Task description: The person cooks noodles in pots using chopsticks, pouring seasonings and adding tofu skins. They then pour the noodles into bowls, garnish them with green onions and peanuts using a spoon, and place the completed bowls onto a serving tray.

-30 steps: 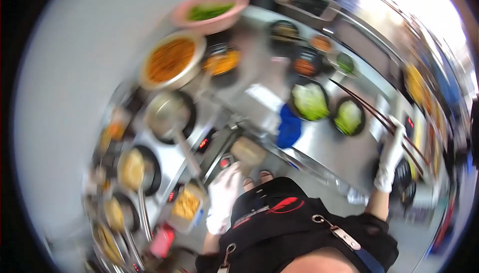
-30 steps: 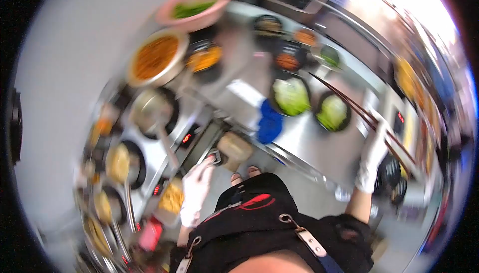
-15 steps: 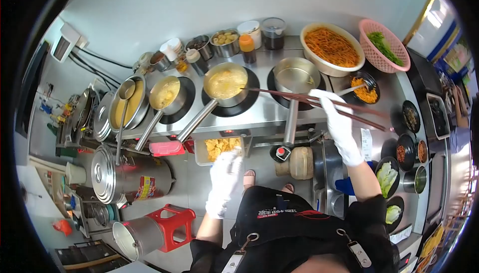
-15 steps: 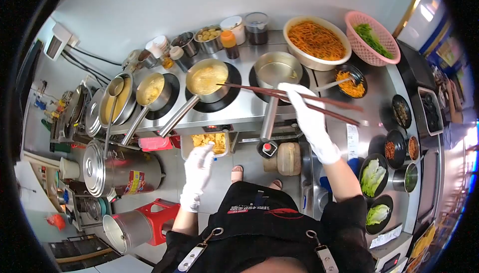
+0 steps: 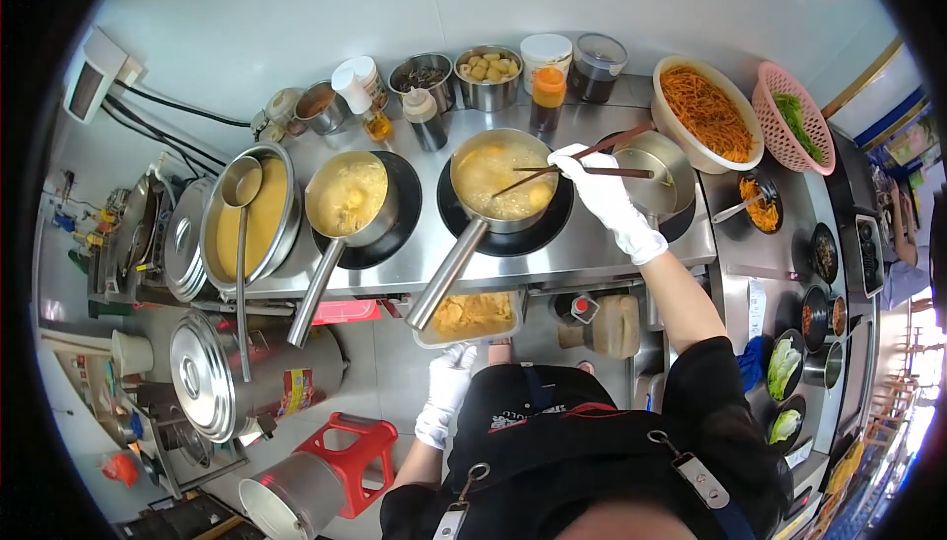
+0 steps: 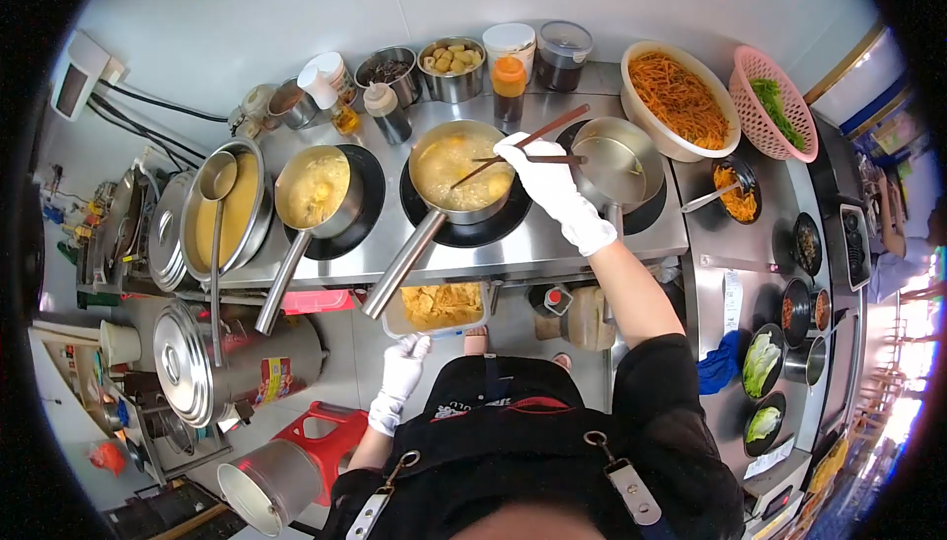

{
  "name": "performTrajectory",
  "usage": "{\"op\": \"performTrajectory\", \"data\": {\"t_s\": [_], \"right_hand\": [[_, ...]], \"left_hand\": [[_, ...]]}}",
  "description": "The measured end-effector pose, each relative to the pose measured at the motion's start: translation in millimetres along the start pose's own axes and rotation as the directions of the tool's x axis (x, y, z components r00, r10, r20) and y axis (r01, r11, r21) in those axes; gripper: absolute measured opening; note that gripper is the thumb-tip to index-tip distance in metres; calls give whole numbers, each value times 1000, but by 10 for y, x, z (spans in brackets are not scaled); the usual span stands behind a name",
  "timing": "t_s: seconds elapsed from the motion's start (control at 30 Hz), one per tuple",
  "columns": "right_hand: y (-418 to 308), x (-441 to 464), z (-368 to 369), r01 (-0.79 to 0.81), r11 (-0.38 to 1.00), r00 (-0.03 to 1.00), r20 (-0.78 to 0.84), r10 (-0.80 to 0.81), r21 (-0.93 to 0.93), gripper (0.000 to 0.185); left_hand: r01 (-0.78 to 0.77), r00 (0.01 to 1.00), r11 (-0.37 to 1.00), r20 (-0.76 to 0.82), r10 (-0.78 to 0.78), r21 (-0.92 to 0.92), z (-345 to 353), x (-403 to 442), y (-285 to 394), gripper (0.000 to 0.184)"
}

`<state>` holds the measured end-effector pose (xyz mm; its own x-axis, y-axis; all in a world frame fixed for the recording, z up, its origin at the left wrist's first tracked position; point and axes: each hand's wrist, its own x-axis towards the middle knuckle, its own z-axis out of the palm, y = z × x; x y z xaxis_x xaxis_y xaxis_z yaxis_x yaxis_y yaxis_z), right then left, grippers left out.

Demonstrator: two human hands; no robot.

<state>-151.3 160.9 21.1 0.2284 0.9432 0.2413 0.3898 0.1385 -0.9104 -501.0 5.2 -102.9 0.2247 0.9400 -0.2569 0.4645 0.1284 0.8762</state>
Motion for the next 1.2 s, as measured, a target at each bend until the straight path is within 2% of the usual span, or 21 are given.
{"op": "performTrajectory", "data": {"t_s": [0.07, 0.13, 0.2, 0.23, 0.27, 0.33, 0.37, 0.4, 0.43, 0.47, 0.6, 0.67, 0.7, 0.73, 0.8, 0.9, 1.0, 1.03, 1.07, 1.17, 1.2], "right_hand": [[-7, 100, 177, -105, 990, 994, 16, 104, 99, 14], [-54, 130, 285, -116, 988, 993, 18, 115, 97, 14], [-82, 131, 339, -12, 995, 999, 41, 8, 104, 14], [-149, 115, 319, -25, 997, 999, 38, 22, 73, 18], [-134, 120, 259, -49, 999, 998, 47, 49, -4, 18], [-333, 105, 71, -79, 996, 994, 71, 81, -29, 18], [-472, 104, -33, -56, 996, 998, 37, 58, -68, 17], [-536, 115, -143, -15, 1000, 999, 29, 15, -12, 17], [-568, 127, -243, -60, 998, 998, 7, 60, 20, 18], [-603, 143, -315, -103, 993, 994, -16, 104, 54, 18], [-644, 175, -322, -98, 982, 985, 123, 118, -159, 22], [-404, 185, -173, -172, 985, 963, 207, 174, -27, 21], [-321, 187, -73, -169, 981, 977, 145, 155, 94, 18], [-334, 197, -32, -115, 988, 988, 118, 103, 102, 17], [-345, 234, 1, 0, 1000, 998, 65, 0, -3, 17], [-553, 181, -144, -115, 991, 993, 21, 117, -63, 17], [-878, 164, -158, 29, 990, 999, 18, -32, 136, 18], [-1011, 161, -59, 104, 988, 994, 17, -106, 114, 19], [-1001, 178, 84, 133, 981, 990, 35, -139, 143, 20], [-1131, 292, 806, 152, 961, 960, 198, -199, 233, 21], [-1088, 356, 1103, 133, 949, 946, 247, -208, 287, 20]], "left_hand": [[70, 996, 997, 61, -67, -42, 106, 167, -418, 22], [147, 983, 985, 122, -136, -86, 172, 330, -625, 24], [375, 896, 915, 313, -315, -151, 238, 541, -751, 29], [376, 886, 922, 330, -326, -97, 343, 683, -1070, 31], [391, 887, 914, 313, -341, -112, 349, 768, -1159, 31], [513, 842, 852, 257, -475, -106, 342, 985, -1243, 28], [509, 860, 834, 166, -482, -213, 390, 1034, -1385, 29], [491, 867, 814, 80, -492, -312, 457, 1083, -1568, 30], [503, 859, 806, 73, -507, -312, 462, 1135, -1562, 29], [578, 805, 727, 110, -583, -372, 514, 1159, -1536, 27], [591, 799, 686, 188, -571, -425, 795, 1147, -1556, 23], [593, 794, 649, 213, -569, -476, 963, 1088, -1522, 22], [585, 803, 672, 207, -558, -455, 1036, 1046, -1501, 21], [571, 815, 696, 195, -546, -435, 1050, 1029, -1379, 21], [580, 801, 664, 181, -571, -471, 1102, 978, -1201, 22], [560, 819, 691, 179, -545, -456, 1167, 934, -1181, 23], [534, 834, 731, 126, -537, -425, 1149, 854, -1184, 26], [488, 870, 839, 64, -488, -241, 1093, 806, -1106, 24], [488, 869, 837, 51, -492, -246, 1065, 771, -1083, 24], [535, 792, 664, 37, -609, -523, 1160, 599, -1345, 22], [527, 793, 667, 23, -608, -527, 1172, 544, -1400, 22]]}}
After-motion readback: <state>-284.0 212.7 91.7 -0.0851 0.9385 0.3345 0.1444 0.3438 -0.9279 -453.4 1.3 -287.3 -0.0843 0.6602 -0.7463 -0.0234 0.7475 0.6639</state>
